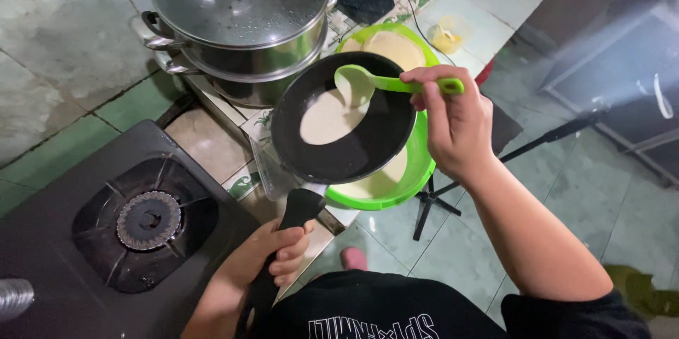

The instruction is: Preparing batter and cooking thin pancakes on a frying pan.

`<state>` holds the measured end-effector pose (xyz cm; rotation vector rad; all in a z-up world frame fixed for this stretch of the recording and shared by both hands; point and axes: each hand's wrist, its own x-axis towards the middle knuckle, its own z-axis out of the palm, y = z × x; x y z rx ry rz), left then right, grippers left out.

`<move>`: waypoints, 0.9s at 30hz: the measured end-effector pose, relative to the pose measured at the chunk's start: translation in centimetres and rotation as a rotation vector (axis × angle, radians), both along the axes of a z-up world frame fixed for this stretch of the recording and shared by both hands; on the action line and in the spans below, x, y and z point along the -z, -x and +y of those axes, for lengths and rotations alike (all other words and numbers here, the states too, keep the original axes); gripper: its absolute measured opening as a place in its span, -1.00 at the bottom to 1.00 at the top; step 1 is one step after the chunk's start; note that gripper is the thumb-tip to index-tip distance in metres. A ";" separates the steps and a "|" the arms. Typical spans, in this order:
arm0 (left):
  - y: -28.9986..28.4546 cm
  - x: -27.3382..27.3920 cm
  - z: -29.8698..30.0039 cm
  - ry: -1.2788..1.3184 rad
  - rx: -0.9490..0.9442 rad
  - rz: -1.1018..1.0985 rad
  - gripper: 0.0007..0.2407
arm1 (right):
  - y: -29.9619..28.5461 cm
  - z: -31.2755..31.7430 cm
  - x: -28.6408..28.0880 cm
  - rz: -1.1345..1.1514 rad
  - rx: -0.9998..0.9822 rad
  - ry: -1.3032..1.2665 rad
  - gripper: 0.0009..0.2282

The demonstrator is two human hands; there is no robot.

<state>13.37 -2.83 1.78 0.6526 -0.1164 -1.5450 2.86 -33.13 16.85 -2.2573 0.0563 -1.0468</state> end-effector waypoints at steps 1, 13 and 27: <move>-0.2 0.4 -0.1 0.057 0.023 -0.002 -0.80 | 0.0 0.2 -0.2 -0.021 -0.023 0.012 -0.91; -2.7 -5.4 0.8 -0.195 0.002 -0.642 -0.81 | 0.8 -1.0 1.6 -0.295 -0.245 -0.439 -0.89; -4.8 -9.9 -0.1 -0.377 0.053 -0.627 -0.85 | 0.8 -1.6 4.0 -0.180 -0.207 -0.564 -0.87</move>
